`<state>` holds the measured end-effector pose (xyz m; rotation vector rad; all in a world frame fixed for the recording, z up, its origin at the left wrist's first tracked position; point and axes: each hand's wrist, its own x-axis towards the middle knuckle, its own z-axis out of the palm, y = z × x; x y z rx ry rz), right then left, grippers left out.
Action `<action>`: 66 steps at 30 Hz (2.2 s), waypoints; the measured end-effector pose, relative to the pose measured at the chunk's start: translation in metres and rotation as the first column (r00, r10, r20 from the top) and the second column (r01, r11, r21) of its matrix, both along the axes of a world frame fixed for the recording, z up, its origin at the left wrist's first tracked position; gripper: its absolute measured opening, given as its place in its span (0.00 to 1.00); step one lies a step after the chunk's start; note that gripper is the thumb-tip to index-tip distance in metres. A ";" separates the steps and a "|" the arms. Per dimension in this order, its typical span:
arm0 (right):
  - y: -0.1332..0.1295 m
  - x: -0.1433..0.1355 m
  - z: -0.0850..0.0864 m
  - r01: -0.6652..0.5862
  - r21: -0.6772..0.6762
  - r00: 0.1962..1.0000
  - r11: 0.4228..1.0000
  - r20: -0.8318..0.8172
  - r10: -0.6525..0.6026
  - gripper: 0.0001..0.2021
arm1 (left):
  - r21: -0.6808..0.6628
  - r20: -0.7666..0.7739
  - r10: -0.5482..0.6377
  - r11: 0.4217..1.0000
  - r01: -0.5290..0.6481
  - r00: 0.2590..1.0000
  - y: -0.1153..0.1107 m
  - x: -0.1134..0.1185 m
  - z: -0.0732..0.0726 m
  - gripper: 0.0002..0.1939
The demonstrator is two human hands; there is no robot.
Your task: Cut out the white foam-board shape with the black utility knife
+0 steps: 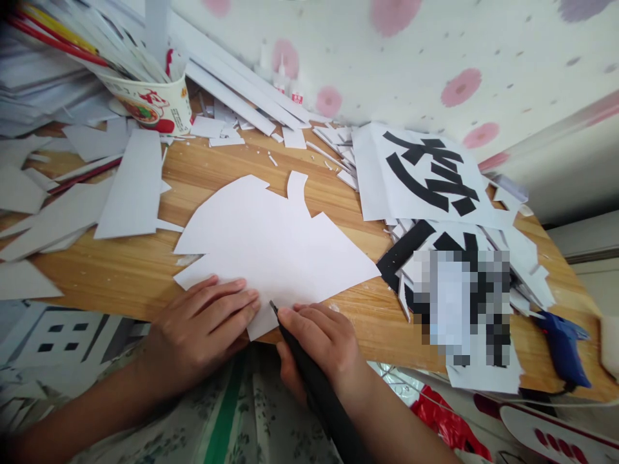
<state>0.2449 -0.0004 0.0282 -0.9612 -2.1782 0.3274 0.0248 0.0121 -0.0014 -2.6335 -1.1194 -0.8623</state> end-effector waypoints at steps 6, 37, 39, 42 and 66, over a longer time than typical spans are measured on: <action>-0.013 0.006 -0.005 0.015 0.002 0.999 1.000 -0.040 -0.015 0.24 | 0.017 -0.008 -0.008 1.000 0.008 1.000 0.000 0.000 0.001 0.08; -0.045 0.039 -0.027 0.255 -0.443 0.713 0.859 -0.514 -0.476 0.15 | -0.054 0.020 -0.006 0.999 0.007 1.000 -0.010 -0.002 0.006 0.14; -0.019 0.048 -0.018 0.199 -0.475 0.663 0.857 -0.578 -0.475 0.14 | -0.023 0.048 0.038 0.999 -0.037 0.998 -0.013 -0.007 0.010 0.16; 0.029 0.060 -0.004 0.078 -0.542 0.641 0.837 -0.616 -0.458 0.14 | 0.002 0.013 0.153 0.988 -0.153 0.988 -0.018 -0.020 0.011 0.20; -0.051 0.028 0.019 -0.301 -0.835 0.696 0.461 -0.523 -0.492 0.15 | -0.258 0.222 0.227 0.952 -0.167 0.948 0.057 -0.046 0.010 0.12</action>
